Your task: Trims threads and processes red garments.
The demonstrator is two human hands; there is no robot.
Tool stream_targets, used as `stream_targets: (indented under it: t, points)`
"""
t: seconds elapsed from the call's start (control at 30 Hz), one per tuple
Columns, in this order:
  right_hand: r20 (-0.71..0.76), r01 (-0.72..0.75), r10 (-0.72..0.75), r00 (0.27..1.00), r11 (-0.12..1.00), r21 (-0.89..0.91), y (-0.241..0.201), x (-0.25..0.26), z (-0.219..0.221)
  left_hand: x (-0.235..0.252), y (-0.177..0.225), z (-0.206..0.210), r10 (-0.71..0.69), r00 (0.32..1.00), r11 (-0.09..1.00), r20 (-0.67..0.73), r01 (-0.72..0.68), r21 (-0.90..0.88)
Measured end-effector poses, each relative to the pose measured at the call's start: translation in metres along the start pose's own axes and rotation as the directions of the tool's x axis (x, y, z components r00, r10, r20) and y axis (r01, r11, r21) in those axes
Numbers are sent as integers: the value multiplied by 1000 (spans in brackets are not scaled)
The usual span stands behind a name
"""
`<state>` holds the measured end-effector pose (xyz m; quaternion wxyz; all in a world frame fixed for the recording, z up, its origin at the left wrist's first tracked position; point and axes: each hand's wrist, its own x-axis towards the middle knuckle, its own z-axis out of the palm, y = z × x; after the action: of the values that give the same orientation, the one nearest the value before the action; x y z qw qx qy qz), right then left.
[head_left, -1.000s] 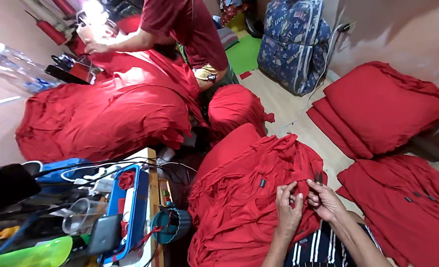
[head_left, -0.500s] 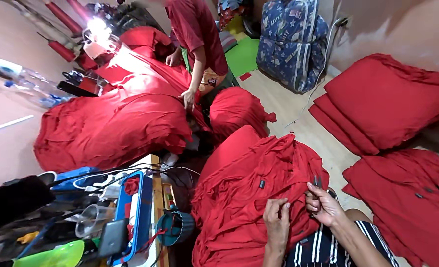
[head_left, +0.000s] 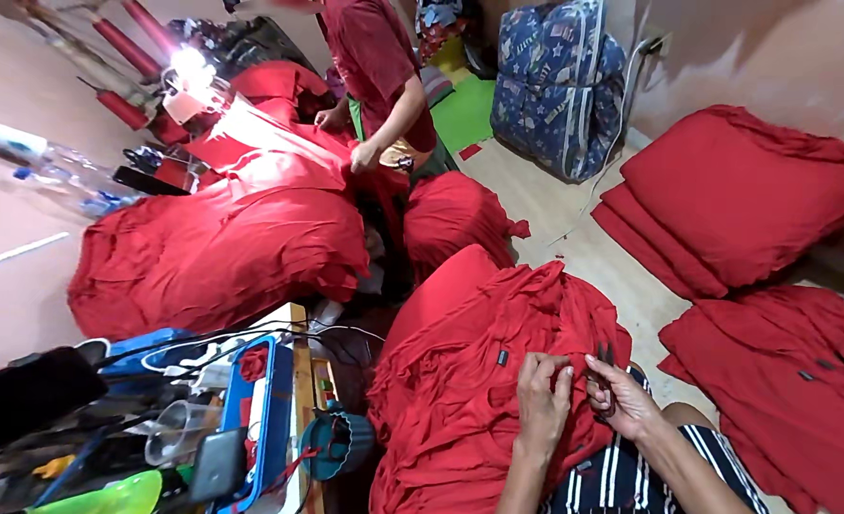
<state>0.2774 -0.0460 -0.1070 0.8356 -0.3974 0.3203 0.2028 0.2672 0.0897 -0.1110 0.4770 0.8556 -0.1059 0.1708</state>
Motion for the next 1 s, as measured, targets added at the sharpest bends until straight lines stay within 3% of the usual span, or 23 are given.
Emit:
stream_targets:
  t: [0.23,0.4,0.57,0.73,0.87,1.0]
  points:
    - [-46,5,-7,999,1000,-29,5,5,-7,-11,-31,30,12,997,990,-71,-22,-141]
    - [-53,38,-41,998,998,-54,6,3,-3,-11,-29,25,-159,984,967,-84,138,-217]
    - [-31,49,-50,998,998,-27,7,3,-6,-11,-27,23,-175,983,967,-60,160,-198]
    - [-21,58,-59,998,998,-23,8,4,-6,-11,-23,23,-321,943,901,-89,275,-335]
    - [-21,65,-66,998,997,-31,8,5,-7,-13,-21,22,-330,939,905,-98,285,-316]
    - [-27,76,-77,997,996,-39,9,4,-7,-13,-25,24,-242,964,950,-106,213,-229]
